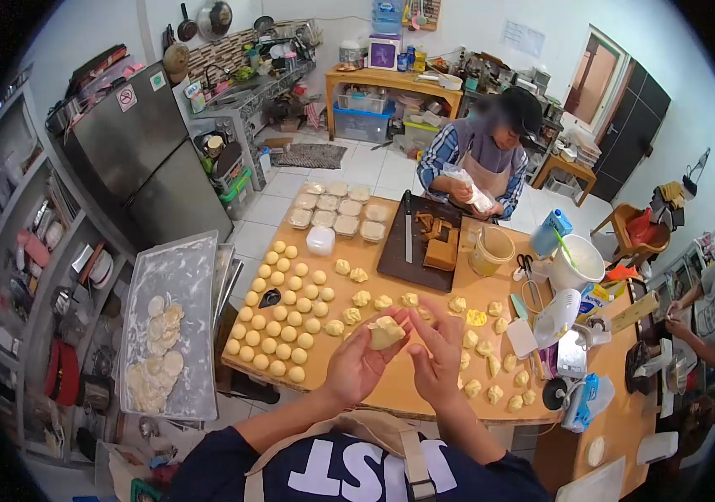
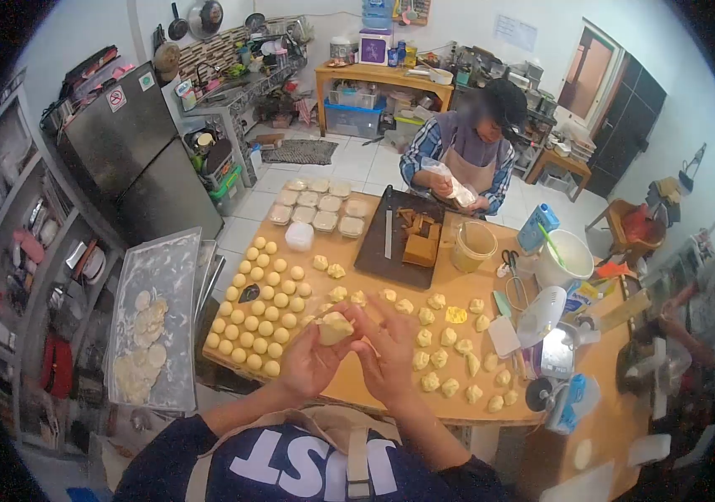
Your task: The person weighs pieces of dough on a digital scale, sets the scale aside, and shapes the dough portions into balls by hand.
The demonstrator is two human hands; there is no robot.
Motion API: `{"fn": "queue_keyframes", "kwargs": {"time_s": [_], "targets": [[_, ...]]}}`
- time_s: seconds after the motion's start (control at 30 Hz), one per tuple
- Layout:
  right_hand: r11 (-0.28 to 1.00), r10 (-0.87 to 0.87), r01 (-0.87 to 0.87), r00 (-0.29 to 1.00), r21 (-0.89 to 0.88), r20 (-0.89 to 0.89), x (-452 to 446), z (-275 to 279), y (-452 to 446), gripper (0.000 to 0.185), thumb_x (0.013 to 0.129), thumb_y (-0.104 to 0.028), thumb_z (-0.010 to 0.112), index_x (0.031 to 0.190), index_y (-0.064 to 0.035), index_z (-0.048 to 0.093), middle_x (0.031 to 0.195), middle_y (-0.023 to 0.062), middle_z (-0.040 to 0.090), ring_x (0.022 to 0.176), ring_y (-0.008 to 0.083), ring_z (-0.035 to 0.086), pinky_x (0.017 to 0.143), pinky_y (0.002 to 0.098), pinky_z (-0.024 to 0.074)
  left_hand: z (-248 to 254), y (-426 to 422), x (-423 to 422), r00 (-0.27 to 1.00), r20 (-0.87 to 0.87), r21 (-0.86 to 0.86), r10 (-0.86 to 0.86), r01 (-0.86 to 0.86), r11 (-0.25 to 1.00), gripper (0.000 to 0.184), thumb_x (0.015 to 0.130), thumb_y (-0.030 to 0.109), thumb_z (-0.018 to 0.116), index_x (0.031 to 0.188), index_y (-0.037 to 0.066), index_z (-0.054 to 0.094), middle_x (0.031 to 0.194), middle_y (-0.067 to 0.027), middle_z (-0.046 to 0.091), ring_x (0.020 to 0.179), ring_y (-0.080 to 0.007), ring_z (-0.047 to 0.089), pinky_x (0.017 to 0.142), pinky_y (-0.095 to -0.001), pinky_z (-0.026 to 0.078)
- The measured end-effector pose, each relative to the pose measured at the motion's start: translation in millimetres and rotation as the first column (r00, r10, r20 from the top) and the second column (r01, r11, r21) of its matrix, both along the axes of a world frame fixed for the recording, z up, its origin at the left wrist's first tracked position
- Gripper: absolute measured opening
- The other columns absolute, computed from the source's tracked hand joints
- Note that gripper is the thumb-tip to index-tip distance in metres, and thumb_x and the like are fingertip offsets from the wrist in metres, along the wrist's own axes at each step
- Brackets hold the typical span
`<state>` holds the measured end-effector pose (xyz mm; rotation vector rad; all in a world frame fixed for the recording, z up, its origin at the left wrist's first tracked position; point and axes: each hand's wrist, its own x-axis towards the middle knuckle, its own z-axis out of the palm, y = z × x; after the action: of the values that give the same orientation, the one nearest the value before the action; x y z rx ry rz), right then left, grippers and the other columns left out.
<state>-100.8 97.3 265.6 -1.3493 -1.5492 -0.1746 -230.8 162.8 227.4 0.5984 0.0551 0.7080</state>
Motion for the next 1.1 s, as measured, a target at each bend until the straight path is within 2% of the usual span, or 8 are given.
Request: {"fn": "queue_keyframes", "kwargs": {"time_s": [0.17, 0.37, 0.57, 0.67, 0.77, 0.83, 0.97, 1.1], "targets": [[1.0, -0.007, -0.003, 0.946, -0.031, -0.325, -44, -27, -1, 0.035, 0.082, -0.016, 0.069, 0.115, -0.0053, 0.062, 0.082, 0.0082, 0.061, 0.073, 0.0246, 0.056, 0.068, 0.0329, 0.0404, 19, 1, -21, 0.942, 0.185, -0.063, -0.279, 0.294, 0.954, 0.062, 0.101, 0.042, 0.034, 0.143, -0.002, 0.026, 0.146, -0.0117, 0.036, 0.133, -0.0239, 0.037, 0.112, -0.0353, 0.028], [0.999, -0.032, 0.034, 0.993, 0.01, -0.117, -57, -1, 1, 0.024, 0.085, -0.02, 0.066, 0.105, -0.006, 0.066, 0.088, 0.0097, 0.062, 0.079, 0.024, 0.055, 0.071, 0.0351, 0.0399, 6, 3, -37, 0.977, -0.21, 0.15, -0.035, 0.067, 0.986, 0.067, 0.1, 0.048, 0.027, 0.146, 0.0, 0.021, 0.151, -0.0115, 0.027, 0.136, -0.0235, 0.031, 0.113, -0.0363, 0.026], [0.995, -0.054, 0.047, 0.995, -0.083, -0.081, -77, -14, -12, 0.026, 0.086, -0.02, 0.066, 0.107, -0.0051, 0.065, 0.093, 0.0118, 0.063, 0.074, 0.0261, 0.055, 0.073, 0.0364, 0.0409, 30, 4, -53, 0.975, -0.061, -0.133, -0.213, 0.203, 0.97, 0.073, 0.097, 0.058, 0.021, 0.144, 0.001, 0.025, 0.146, -0.0104, 0.033, 0.137, -0.0225, 0.029, 0.111, -0.0404, 0.03], [1.0, 0.026, -0.026, 0.978, 0.005, -0.208, -97, -13, -10, 0.029, 0.089, -0.02, 0.064, 0.111, -0.0024, 0.059, 0.069, 0.0038, 0.06, 0.062, 0.0165, 0.052, 0.06, 0.0308, 0.0411, 15, 4, -62, 0.89, 0.045, -0.205, -0.455, 0.454, 0.867, 0.081, 0.093, 0.066, 0.02, 0.145, 0.004, 0.024, 0.149, -0.0095, 0.028, 0.136, -0.0242, 0.03, 0.111, -0.0406, 0.03], [1.0, -0.003, 0.015, 0.857, 0.02, -0.516, -95, -31, -11, 0.023, 0.088, -0.015, 0.065, 0.105, -0.002, 0.056, 0.069, 0.0056, 0.057, 0.056, 0.0132, 0.048, 0.055, 0.026, 0.0386, 1, 8, -54, 0.965, -0.23, -0.295, -0.123, 0.051, 0.954, 0.086, 0.089, 0.07, 0.024, 0.145, 0.004, 0.023, 0.15, -0.0089, 0.025, 0.135, -0.0238, 0.03, 0.109, -0.0396, 0.031], [0.994, -0.008, 0.083, 0.714, 0.072, -0.7, -94, -25, -13, 0.013, 0.088, -0.013, 0.064, 0.091, -0.0024, 0.056, 0.07, 0.0054, 0.054, 0.06, 0.0137, 0.048, 0.056, 0.0261, 0.0382, 2, 12, -62, 0.95, -0.203, -0.35, -0.238, 0.156, 0.924, 0.078, 0.093, 0.064, 0.027, 0.143, 0.003, 0.027, 0.146, -0.0098, 0.031, 0.131, -0.023, 0.037, 0.107, -0.0387, 0.034], [0.97, -0.191, 0.19, 0.982, -0.149, 0.01, -79, -6, -8, 0.013, 0.08, -0.018, 0.071, 0.084, -0.0062, 0.067, 0.084, 0.0054, 0.062, 0.075, 0.0207, 0.054, 0.076, 0.0359, 0.0381, 4, -2, -70, 0.901, -0.38, 0.021, -0.211, 0.236, 0.972, 0.06, 0.101, 0.043, 0.034, 0.143, 0.001, 0.026, 0.142, -0.0144, 0.04, 0.129, -0.0221, 0.043, 0.106, -0.0364, 0.037], [0.975, -0.22, 0.22, 0.975, 0.01, -0.014, -78, 4, -15, 0.031, 0.076, -0.017, 0.073, 0.105, -0.007, 0.069, 0.082, 0.0066, 0.064, 0.072, 0.0225, 0.052, 0.072, 0.0348, 0.0387, 14, 7, -71, 0.983, -0.096, -0.025, -0.154, 0.153, 0.988, 0.052, 0.101, 0.033, 0.039, 0.141, 0.001, 0.029, 0.14, -0.0126, 0.043, 0.126, -0.0219, 0.046, 0.106, -0.0355, 0.039]]}}
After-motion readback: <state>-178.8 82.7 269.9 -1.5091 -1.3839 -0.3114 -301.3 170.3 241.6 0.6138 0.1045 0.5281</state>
